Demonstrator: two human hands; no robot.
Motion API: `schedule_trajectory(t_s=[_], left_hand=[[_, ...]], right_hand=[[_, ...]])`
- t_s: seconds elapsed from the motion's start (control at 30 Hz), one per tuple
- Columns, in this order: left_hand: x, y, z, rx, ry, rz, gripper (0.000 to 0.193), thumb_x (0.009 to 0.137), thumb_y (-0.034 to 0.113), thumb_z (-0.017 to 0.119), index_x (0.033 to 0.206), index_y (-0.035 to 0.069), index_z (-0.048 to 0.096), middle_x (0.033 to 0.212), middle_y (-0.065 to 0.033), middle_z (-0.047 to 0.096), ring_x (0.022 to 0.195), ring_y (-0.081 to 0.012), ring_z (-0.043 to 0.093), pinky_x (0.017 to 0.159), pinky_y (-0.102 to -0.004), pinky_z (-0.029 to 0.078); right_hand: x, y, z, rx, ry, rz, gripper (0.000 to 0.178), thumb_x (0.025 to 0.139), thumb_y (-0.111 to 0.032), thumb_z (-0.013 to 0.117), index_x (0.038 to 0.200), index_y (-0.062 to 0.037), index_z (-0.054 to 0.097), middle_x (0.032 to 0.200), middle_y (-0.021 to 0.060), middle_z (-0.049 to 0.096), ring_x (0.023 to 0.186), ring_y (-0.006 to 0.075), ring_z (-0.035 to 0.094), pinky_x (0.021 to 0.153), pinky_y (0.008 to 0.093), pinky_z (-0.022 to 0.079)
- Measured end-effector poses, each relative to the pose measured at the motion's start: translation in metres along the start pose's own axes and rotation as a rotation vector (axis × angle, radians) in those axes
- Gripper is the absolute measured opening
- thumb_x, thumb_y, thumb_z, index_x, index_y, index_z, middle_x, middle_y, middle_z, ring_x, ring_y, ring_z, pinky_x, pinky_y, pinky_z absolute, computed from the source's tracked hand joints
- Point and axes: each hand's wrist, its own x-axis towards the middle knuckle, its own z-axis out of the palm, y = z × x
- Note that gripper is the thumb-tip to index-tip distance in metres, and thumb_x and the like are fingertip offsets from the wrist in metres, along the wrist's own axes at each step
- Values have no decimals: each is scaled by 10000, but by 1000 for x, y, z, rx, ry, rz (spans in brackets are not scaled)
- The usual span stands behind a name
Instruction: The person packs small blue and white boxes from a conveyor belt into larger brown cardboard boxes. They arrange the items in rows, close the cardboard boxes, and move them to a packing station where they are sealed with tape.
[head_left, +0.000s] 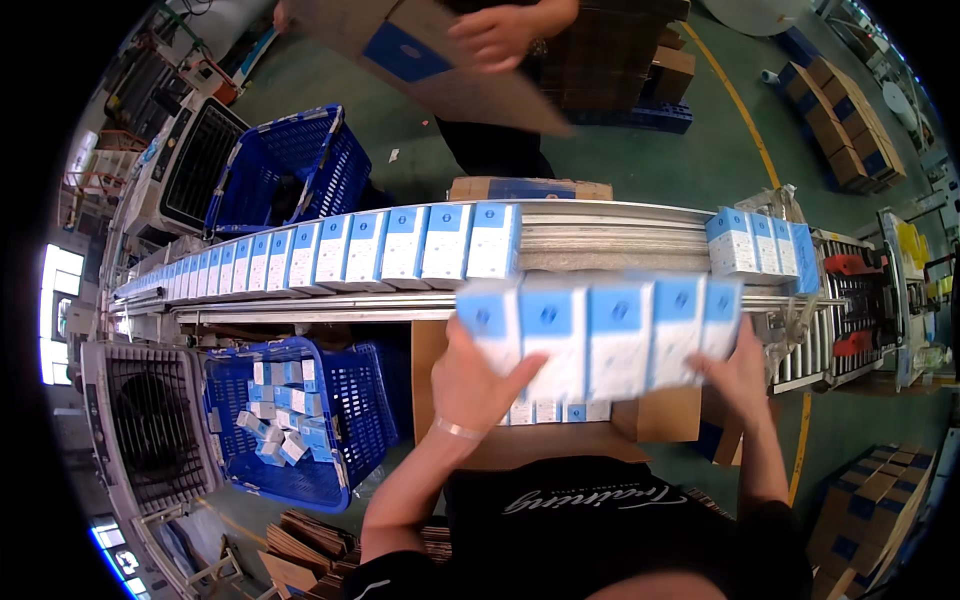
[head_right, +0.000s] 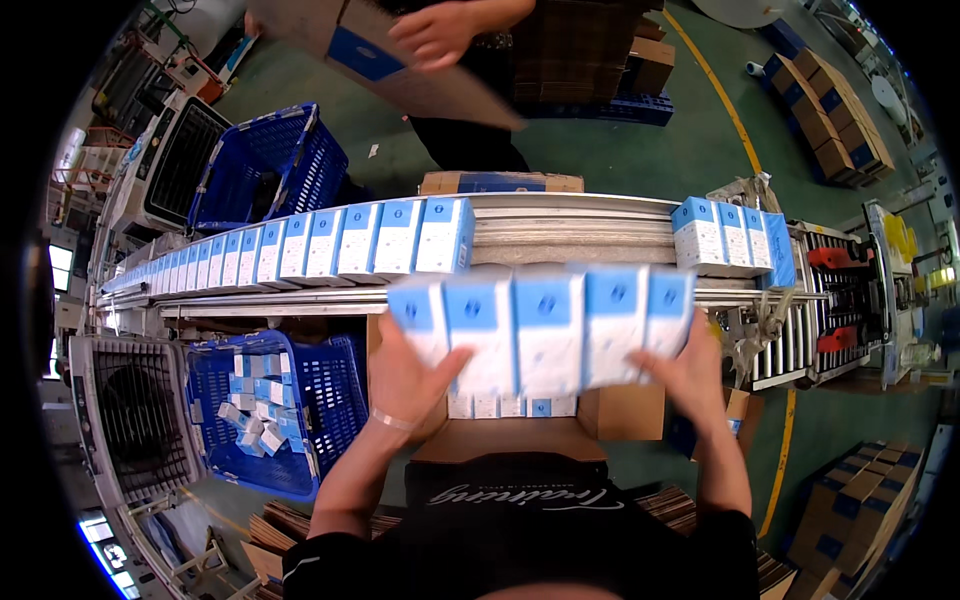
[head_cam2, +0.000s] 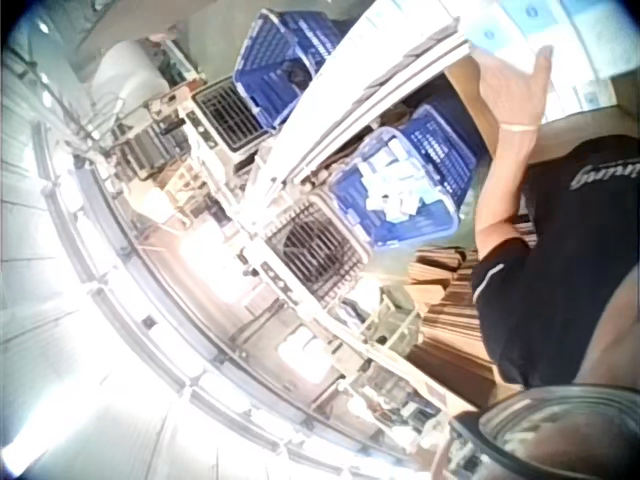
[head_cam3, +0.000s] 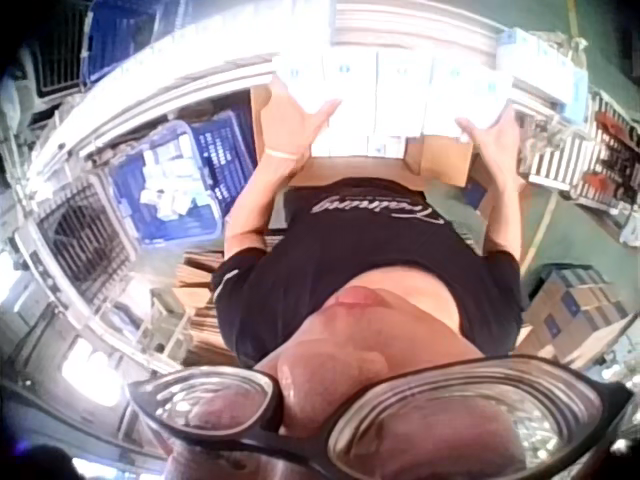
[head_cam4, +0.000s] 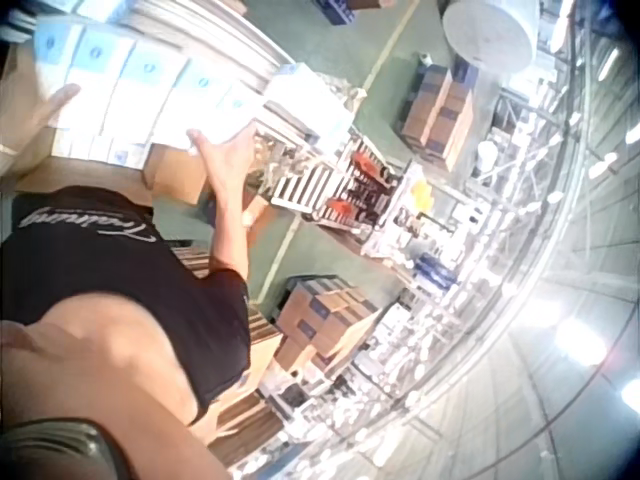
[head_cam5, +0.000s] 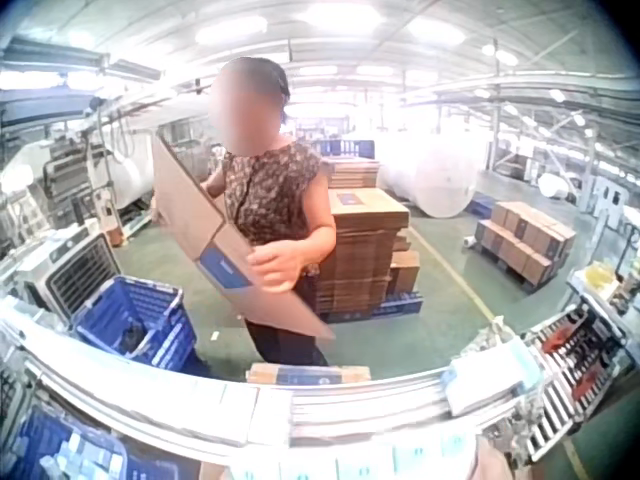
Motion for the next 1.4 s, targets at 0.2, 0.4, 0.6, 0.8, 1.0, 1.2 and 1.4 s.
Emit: schedule_trajectory(t_s=[0.2, 0.4, 0.6, 0.8, 1.0, 1.2, 1.4], left_hand=[[-33, -110, 43, -50, -302, -383, 832, 744, 469, 688, 1196, -116, 307, 1042, -314, 567, 933, -428, 592, 818, -426, 477], [-6, -288, 268, 417, -141, -409, 925, 795, 526, 601, 1337, -98, 186, 1224, -306, 415, 1150, -423, 431, 958, -452, 369], [35, -258, 240, 847, -710, -101, 472, 866, 348, 535, 1097, -63, 563, 969, -221, 619, 812, -320, 629, 622, -397, 516], [-24, -298, 267, 1018, -486, 176, 601, 856, 230, 505, 1329, -101, 337, 1272, -313, 402, 1065, -436, 484, 834, -538, 433], [22, -177, 162, 316, -904, 9, 604, 863, 420, 526, 1211, -68, 445, 1064, -276, 570, 980, -375, 573, 856, -426, 453], [85, -69, 6, 530, 471, 352, 314, 873, 309, 561, 935, 2, 593, 736, -156, 584, 700, -318, 586, 603, -411, 468], [135, -61, 28, 656, -44, -10, 745, 811, 585, 543, 1014, -129, 484, 860, -276, 614, 805, -404, 628, 688, -427, 513]], right_hand=[[-34, 56, 94, -113, -271, 222, 858, 672, -354, 782, 1226, 87, 296, 1037, 285, 560, 928, 394, 592, 823, 406, 475], [25, 227, 297, -536, -215, 466, 1019, 740, -421, 711, 1342, 106, 80, 1257, 337, 346, 1123, 396, 476, 884, 419, 462], [59, 167, 269, -1111, -894, 94, 438, 855, -401, 556, 1063, -21, 622, 992, 146, 639, 916, 288, 626, 766, 411, 509], [8, 178, 271, -1012, -846, 7, 745, 809, -346, 578, 1406, -72, 228, 1423, 346, 154, 1152, 468, 462, 952, 467, 412], [40, 108, 219, -633, -726, -363, 516, 859, -306, 570, 1273, -22, 452, 1292, 264, 443, 1088, 378, 541, 931, 424, 447], [82, 14, 94, 4, 176, -401, 202, 886, -143, 551, 1023, -4, 602, 894, 146, 648, 748, 224, 631, 667, 288, 500], [150, 37, 93, -147, -44, -127, 794, 801, -557, 580, 1273, 58, 409, 1166, 255, 561, 1108, 359, 543, 924, 391, 423]])
